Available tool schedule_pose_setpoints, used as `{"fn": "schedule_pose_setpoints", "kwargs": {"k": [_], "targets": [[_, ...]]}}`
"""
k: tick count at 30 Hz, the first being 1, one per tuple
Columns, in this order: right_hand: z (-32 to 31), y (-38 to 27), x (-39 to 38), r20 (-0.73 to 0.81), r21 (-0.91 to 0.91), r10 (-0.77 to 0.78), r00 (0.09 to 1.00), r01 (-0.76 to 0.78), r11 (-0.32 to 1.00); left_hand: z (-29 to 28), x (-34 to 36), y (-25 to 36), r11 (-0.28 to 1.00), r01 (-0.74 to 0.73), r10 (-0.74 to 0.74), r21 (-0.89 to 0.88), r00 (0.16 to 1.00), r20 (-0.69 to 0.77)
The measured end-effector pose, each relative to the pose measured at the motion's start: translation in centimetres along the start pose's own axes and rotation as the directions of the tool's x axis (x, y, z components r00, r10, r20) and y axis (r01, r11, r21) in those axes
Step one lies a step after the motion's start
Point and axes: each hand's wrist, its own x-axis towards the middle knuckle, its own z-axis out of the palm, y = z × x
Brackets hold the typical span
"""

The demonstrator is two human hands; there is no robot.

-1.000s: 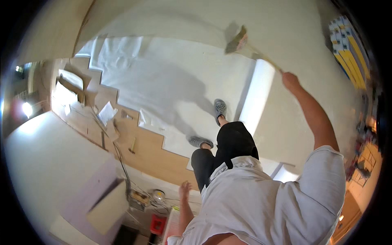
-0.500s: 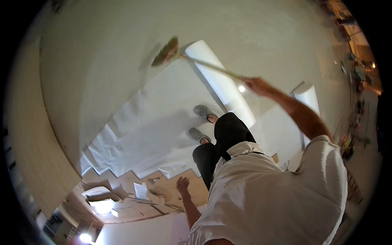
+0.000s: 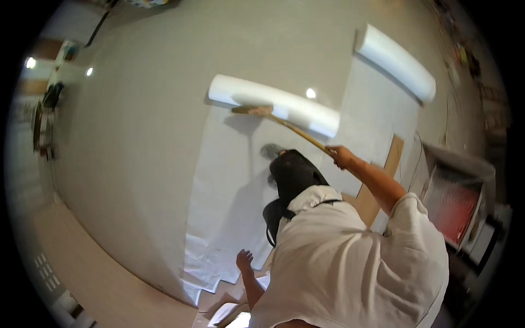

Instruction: The person installs laminate flooring by positioning planks and joining them using a hammer and tapping block. They roll out underlayment and sweep the floor with a broom.

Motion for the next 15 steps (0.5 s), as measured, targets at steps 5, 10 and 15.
{"fn": "schedule_pose_setpoints", "kwargs": {"k": [5,10,15], "targets": [[0.2,-0.6,-3.2,-0.139,-0.145,-0.129,0.982,0.109,0.983,1.6,0.3,2.4,0.987,0.004,-0.022,0.162,0.994,0.108],[1.0,0.7,-1.4,-0.344,-0.285,-0.414,0.843,0.326,0.901,1.9,-0.4,8.8,0.95,0.033,-0.069,0.31,0.992,0.108],[-2.5,-3.4,-1.4,-0.362,-0.312,-0.25,0.898,0.136,0.94,6.7,-2.6,15.6,0.875,-0.023,-0.046,0.484,0.99,0.131]]}}
